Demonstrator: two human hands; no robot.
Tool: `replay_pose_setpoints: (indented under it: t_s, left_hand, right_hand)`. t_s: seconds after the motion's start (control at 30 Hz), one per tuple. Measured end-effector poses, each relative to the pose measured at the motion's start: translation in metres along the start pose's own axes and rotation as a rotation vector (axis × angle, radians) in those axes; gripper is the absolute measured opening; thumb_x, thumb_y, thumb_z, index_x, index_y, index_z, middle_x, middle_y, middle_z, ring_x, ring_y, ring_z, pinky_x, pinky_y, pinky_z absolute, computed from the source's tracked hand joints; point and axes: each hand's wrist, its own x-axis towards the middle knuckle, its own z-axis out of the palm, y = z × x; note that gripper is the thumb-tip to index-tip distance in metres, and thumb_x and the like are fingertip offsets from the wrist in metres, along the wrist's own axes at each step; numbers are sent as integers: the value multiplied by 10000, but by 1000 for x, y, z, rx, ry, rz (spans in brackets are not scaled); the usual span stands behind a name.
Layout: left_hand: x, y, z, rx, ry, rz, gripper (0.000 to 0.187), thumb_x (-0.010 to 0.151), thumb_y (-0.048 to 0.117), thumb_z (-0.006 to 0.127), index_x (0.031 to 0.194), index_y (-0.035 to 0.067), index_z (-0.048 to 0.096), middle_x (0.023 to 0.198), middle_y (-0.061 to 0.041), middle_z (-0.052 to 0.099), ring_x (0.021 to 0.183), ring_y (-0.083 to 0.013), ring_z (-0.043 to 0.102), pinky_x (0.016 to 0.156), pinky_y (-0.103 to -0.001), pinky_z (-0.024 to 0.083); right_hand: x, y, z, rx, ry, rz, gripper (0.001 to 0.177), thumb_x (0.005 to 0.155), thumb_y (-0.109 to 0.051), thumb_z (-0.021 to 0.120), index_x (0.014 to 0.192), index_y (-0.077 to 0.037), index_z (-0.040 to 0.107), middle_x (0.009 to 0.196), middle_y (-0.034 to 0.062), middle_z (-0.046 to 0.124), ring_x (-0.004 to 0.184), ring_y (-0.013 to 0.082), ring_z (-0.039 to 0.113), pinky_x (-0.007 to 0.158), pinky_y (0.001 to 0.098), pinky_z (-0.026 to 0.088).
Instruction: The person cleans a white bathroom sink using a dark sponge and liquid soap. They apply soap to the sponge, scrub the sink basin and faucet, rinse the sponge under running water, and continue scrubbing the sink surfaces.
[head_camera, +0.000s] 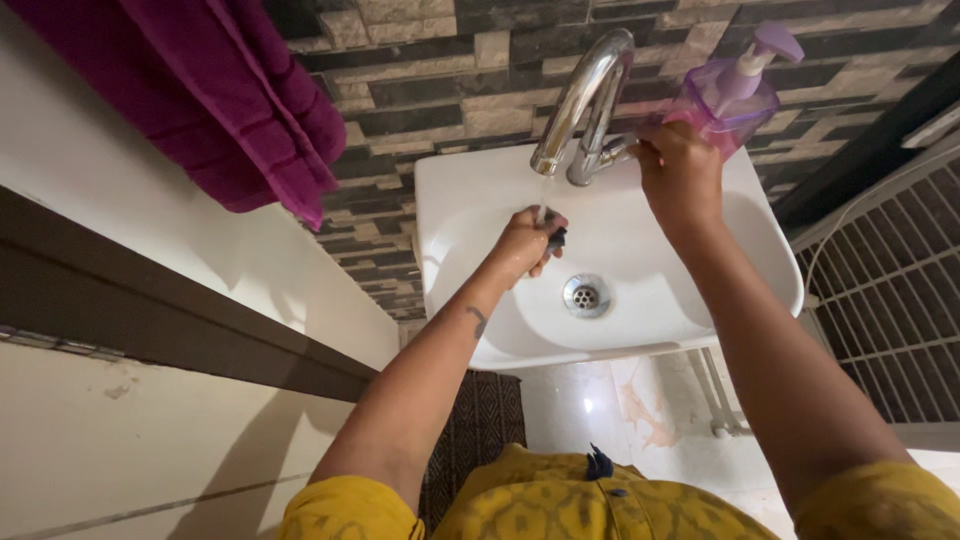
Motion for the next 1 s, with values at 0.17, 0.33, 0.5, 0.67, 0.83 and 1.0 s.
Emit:
replay_pose_setpoints:
  t_s: [0.17, 0.33, 0.5, 0.67, 0.83, 1.0]
  left_hand:
    - [-16, 13, 9, 163, 35, -89, 397, 954, 427, 675, 978, 31, 656, 619, -71, 585, 416, -124, 513, 299, -318, 331]
    - [-21, 21, 14, 416, 56, -80, 653, 931, 634, 609, 763, 5, 660, 504, -116, 519, 357, -224, 466, 331, -370, 404]
    - [-13, 25, 18, 565, 106, -209, 819, 912, 776, 399, 685, 36, 664, 572, -160, 638, 417, -328, 602, 440, -434, 534]
    - [-16, 23, 23, 686, 229, -49, 1015, 949, 806, 194, 705, 24, 794, 724, -183, 766, 820, -349, 736, 877, -459, 536]
    - [-8, 20, 46, 520, 244, 117, 752, 945, 718, 345, 982, 74, 731, 1000, -226, 757, 1016, -419, 700, 940, -489, 523]
    - [-3, 7, 66, 486, 270, 208, 521, 1003, 521, 471, 1083, 45, 666, 1036, -250, 733, 1030, -457, 680, 907, -513, 530]
  right_hand:
    - [22, 6, 18, -74, 21, -87, 153, 925, -30, 772, 1077, -37, 782, 1027, 178, 726, 893, 358, 706, 795, 441, 554]
    - [45, 2, 29, -270, -184, -22, 112, 942, -87, 761, 1051, -70, 777, 940, 185, 717, 835, 383, 686, 727, 489, 535]
    - [14, -23, 20, -266, -21, -108, 339, 827, -78, 748, 1159, -37, 693, 1067, 203, 688, 973, 383, 661, 791, 463, 543]
    - [-50, -38, 10, -28, -133, 94, 272, 951, -234, 759, 1130, -50, 669, 1022, 126, 696, 984, 347, 670, 870, 452, 525]
    - [-70, -24, 29, 895, -671, 1087, 349, 1023, -345, 529, 1217, -67, 615, 1085, 101, 700, 934, 238, 689, 867, 384, 575]
    - [-86, -4, 38, 1154, -537, 1189, 350, 1044, -277, 506, 1223, -2, 629, 1094, 114, 688, 942, 202, 691, 874, 374, 589]
